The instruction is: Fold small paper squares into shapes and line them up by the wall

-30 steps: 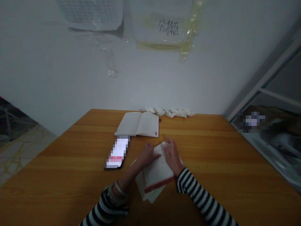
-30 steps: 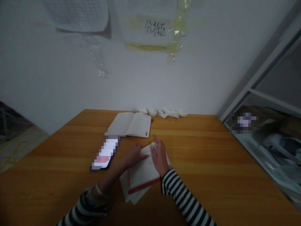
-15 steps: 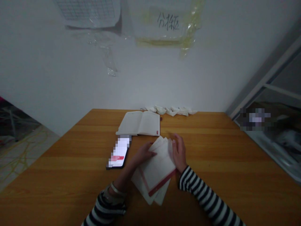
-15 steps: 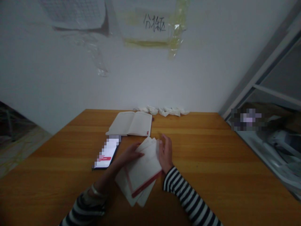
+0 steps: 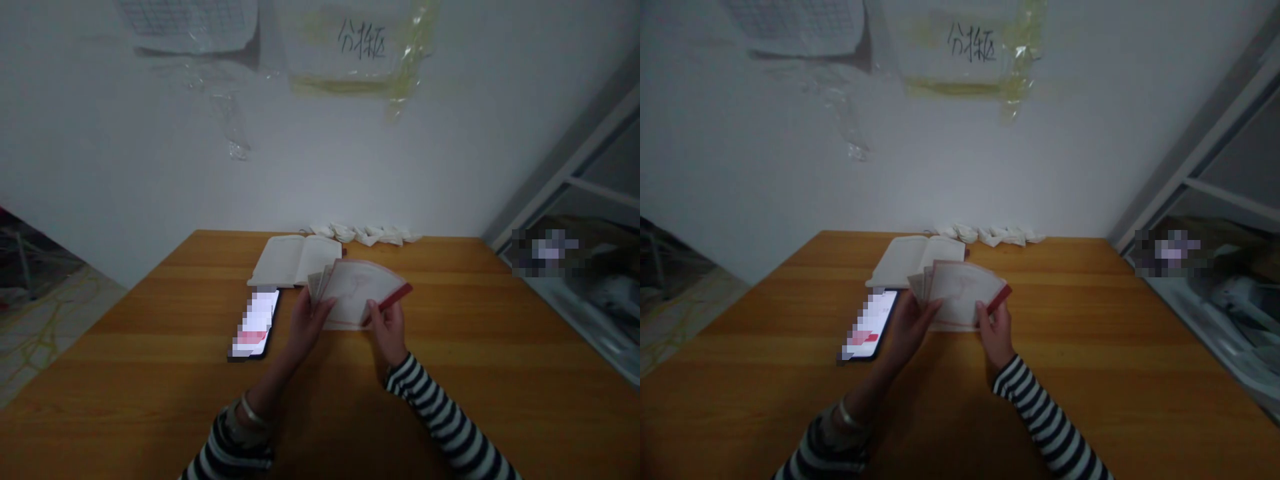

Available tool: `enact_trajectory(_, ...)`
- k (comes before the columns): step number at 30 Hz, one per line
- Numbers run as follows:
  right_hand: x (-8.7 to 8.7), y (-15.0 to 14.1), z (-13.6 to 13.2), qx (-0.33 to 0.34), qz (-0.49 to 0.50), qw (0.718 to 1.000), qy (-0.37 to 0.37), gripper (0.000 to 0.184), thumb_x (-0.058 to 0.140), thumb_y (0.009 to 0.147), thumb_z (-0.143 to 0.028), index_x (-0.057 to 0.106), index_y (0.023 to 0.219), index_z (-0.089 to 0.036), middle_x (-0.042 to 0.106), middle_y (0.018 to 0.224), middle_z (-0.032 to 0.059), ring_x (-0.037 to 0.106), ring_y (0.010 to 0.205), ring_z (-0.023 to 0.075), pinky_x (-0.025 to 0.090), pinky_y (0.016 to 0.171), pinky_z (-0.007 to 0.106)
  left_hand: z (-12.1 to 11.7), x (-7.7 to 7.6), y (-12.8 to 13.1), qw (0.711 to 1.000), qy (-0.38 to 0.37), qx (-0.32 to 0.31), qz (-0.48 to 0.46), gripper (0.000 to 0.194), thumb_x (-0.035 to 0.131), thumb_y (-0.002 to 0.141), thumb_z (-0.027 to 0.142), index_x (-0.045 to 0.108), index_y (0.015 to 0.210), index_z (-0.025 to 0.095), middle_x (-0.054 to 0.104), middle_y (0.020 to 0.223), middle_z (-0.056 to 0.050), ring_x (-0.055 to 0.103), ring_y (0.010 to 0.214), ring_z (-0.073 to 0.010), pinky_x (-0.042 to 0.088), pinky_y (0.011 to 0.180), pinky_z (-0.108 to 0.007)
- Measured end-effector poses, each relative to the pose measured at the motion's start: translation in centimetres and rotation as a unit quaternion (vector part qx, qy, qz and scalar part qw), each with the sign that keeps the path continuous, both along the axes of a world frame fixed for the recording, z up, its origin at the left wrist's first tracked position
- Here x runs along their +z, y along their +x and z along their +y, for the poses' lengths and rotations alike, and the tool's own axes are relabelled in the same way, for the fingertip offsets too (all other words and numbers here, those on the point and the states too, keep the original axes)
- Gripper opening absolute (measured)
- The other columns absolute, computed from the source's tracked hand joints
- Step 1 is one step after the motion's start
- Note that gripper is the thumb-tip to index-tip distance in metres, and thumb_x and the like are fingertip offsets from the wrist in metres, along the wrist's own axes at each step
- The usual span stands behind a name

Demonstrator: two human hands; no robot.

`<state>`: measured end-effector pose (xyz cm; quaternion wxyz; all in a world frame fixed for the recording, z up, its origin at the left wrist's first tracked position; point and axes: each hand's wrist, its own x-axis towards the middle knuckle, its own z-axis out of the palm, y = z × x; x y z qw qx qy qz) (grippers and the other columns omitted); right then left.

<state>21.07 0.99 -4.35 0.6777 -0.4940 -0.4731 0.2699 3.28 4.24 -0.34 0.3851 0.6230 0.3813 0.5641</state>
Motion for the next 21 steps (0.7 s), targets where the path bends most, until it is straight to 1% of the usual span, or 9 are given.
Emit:
enact_trajectory(3,-0.2,0.8,-0.5,0.004,-0.113,0.993,0.017,0.035,0.06,0.094,-0.038,0.057,0.125,-0.022,0.067,0.126,0.0124,0.061,0.121,0.0255,0.046,0.108,0.046,0.4,-0.6,-0.1,1.0,0.015,-0.005,0.022,0.028,0.063,0.091,0.035,0.06,0.115,0.02,0.068,0.117,-0.01,0.064,0.11,-0.025,0.049,0.097,-0.039)
enact_trajectory(5,-0.5,1.3,-0.5,0.019,-0.164,0.986,0.012,0.044,0.064,0.092,-0.038,0.054,0.131,-0.02,0.064,0.131,0.0144,0.057,0.127,0.0269,0.041,0.112,0.047,0.8,-1.5,0.0,0.999,0.009,-0.013,0.029,0.033,0.062,0.092,0.035,0.057,0.121,0.02,0.065,0.124,-0.011,0.061,0.117,-0.0261,0.046,0.103,-0.041)
enact_trajectory(8,-1.2,1.2,-0.1,0.035,-0.134,0.99,-0.011,0.056,0.064,0.092,-0.04,0.044,0.14,-0.02,0.066,0.128,0.0136,0.061,0.121,0.0251,0.048,0.106,0.043,1.5,-3.0,0.4,0.998,-0.032,-0.045,-0.002,0.044,0.066,0.089,0.036,0.052,0.128,0.02,0.063,0.128,-0.011,0.06,0.119,-0.0268,0.048,0.102,-0.042)
enact_trajectory(10,-1.7,0.8,0.4,0.044,-0.088,0.995,-0.021,0.051,0.061,0.094,-0.041,0.045,0.139,-0.022,0.069,0.121,0.0111,0.065,0.113,0.0231,0.052,0.099,0.039,1.8,-4.0,0.6,0.996,-0.064,-0.065,-0.008,0.04,0.066,0.088,0.038,0.056,0.122,0.019,0.067,0.121,-0.011,0.063,0.112,-0.0271,0.051,0.098,-0.043)
enact_trajectory(12,-2.3,0.3,0.7,0.048,-0.068,0.996,-0.026,0.041,0.057,0.096,-0.042,0.052,0.132,-0.022,0.071,0.116,0.0096,0.068,0.106,0.0221,0.054,0.094,0.037,1.8,-4.4,0.8,0.994,-0.09,-0.066,0.005,0.032,0.064,0.088,0.038,0.061,0.112,0.018,0.07,0.111,-0.011,0.066,0.104,-0.0274,0.053,0.093,-0.044)
enact_trajectory(14,-2.7,0.0,0.9,0.039,-0.068,0.997,-0.027,0.034,0.054,0.098,-0.041,0.056,0.126,-0.022,0.072,0.113,0.0092,0.068,0.101,0.0215,0.055,0.092,0.037,1.6,-4.4,0.8,0.994,-0.097,-0.051,0.011,0.03,0.064,0.088,0.038,0.061,0.111,0.017,0.071,0.11,-0.011,0.066,0.103,-0.0275,0.053,0.092,-0.044)
enact_trajectory(16,-2.9,-0.1,0.9,0.028,-0.063,0.997,-0.024,0.033,0.055,0.097,-0.04,0.054,0.125,-0.023,0.071,0.112,0.0089,0.068,0.099,0.0208,0.055,0.09,0.037,1.4,-3.8,0.9,0.996,-0.079,-0.03,0.002,0.038,0.067,0.087,0.035,0.058,0.12,0.018,0.068,0.119,-0.011,0.064,0.11,-0.0273,0.052,0.096,-0.044)
enact_trajectory(19,-2.8,-0.2,0.9,0.026,-0.042,0.999,-0.004,0.042,0.059,0.095,-0.039,0.047,0.133,-0.024,0.067,0.124,0.0106,0.066,0.108,0.0209,0.054,0.095,0.038,1.2,-2.9,0.8,0.999,-0.045,0.006,-0.017,0.051,0.073,0.082,0.033,0.052,0.127,0.02,0.062,0.129,-0.012,0.059,0.12,-0.0271,0.049,0.101,-0.042)
enact_trajectory(21,-2.6,-0.2,0.8,0.023,-0.041,0.999,0.007,0.047,0.061,0.094,-0.04,0.046,0.135,-0.024,0.064,0.13,0.0117,0.064,0.115,0.0219,0.053,0.099,0.039,1.3,-2.6,0.8,0.999,-0.044,0.012,-0.016,0.048,0.072,0.082,0.033,0.052,0.125,0.02,0.063,0.128,-0.012,0.06,0.119,-0.0271,0.05,0.099,-0.042)
